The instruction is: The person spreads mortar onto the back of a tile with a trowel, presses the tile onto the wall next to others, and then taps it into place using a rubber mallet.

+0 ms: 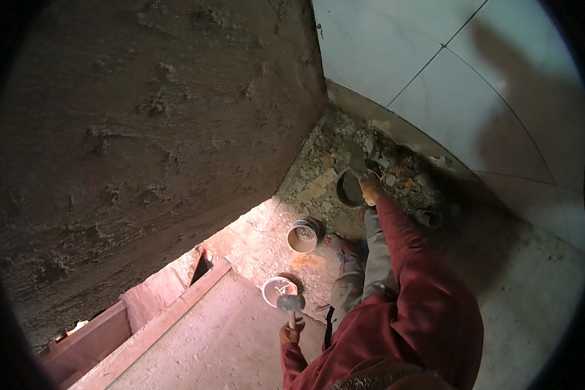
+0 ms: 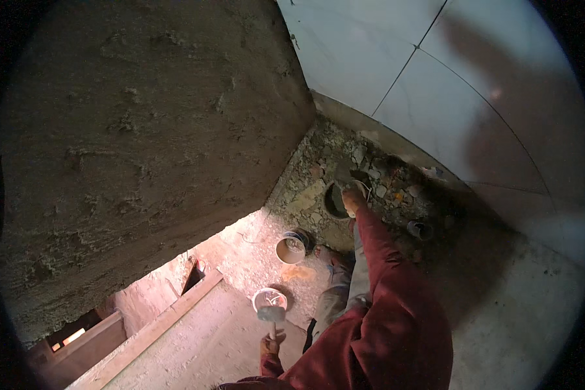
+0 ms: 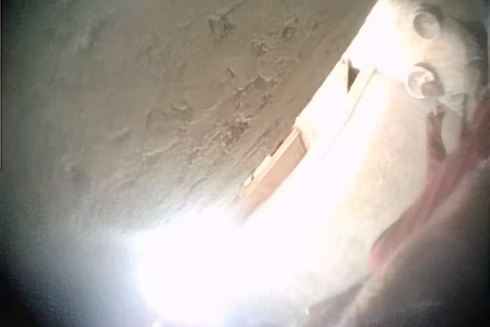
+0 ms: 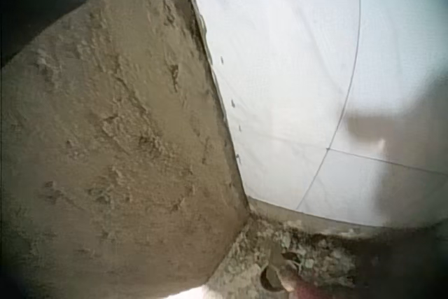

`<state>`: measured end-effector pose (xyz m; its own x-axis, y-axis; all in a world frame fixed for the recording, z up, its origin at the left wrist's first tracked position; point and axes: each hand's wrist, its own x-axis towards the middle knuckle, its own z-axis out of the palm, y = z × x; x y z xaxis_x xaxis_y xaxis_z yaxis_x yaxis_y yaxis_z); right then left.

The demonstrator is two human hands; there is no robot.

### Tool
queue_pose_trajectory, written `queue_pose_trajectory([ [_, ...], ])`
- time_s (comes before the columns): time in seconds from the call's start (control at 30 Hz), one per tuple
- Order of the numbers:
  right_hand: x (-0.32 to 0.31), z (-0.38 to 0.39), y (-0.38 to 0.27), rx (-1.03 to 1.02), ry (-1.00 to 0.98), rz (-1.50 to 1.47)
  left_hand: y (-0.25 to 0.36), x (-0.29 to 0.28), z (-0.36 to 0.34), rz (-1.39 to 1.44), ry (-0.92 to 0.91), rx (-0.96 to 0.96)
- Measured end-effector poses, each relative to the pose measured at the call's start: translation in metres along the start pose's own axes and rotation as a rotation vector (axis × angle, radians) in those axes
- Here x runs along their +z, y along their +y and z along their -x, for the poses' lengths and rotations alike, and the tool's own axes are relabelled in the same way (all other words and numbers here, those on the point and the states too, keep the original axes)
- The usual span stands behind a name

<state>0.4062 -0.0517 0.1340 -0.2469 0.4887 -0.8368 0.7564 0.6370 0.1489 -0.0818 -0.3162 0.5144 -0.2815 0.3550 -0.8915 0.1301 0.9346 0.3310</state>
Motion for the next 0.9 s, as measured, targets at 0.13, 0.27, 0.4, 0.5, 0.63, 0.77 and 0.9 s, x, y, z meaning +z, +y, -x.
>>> queue_pose_trajectory([
  [0.13, 0.049, -0.052, 0.014, -0.06, 0.022, -0.156, 0.059, 0.046, -0.052, 0.08, -0.116, 0.323],
  [0.27, -0.026, 0.008, 0.018, -0.006, 0.025, -0.874, 0.185, 0.12, -0.022, -0.251, -0.034, 0.322],
  [0.4, -0.153, 0.145, 0.046, -0.124, 0.208, -1.695, 0.251, 0.179, -0.028, -0.236, -0.077, 0.785],
  [0.5, -0.169, 0.245, 0.051, -0.339, 0.507, -2.001, 0.34, 0.264, 0.001, 0.012, -0.341, 0.807],
  [0.63, -0.245, 0.377, 0.097, -0.326, 0.958, -1.988, 0.417, 0.346, 0.048, 0.054, -0.456, 1.1],
  [0.77, -0.23, 0.409, 0.142, 0.279, 1.091, -1.789, 0.449, 0.378, 0.039, -0.314, -0.731, 0.976],
  [0.9, -0.223, 0.472, 0.199, 0.426, 1.214, -1.668, 0.533, 0.393, 0.055, -0.13, -0.563, 0.954],
])
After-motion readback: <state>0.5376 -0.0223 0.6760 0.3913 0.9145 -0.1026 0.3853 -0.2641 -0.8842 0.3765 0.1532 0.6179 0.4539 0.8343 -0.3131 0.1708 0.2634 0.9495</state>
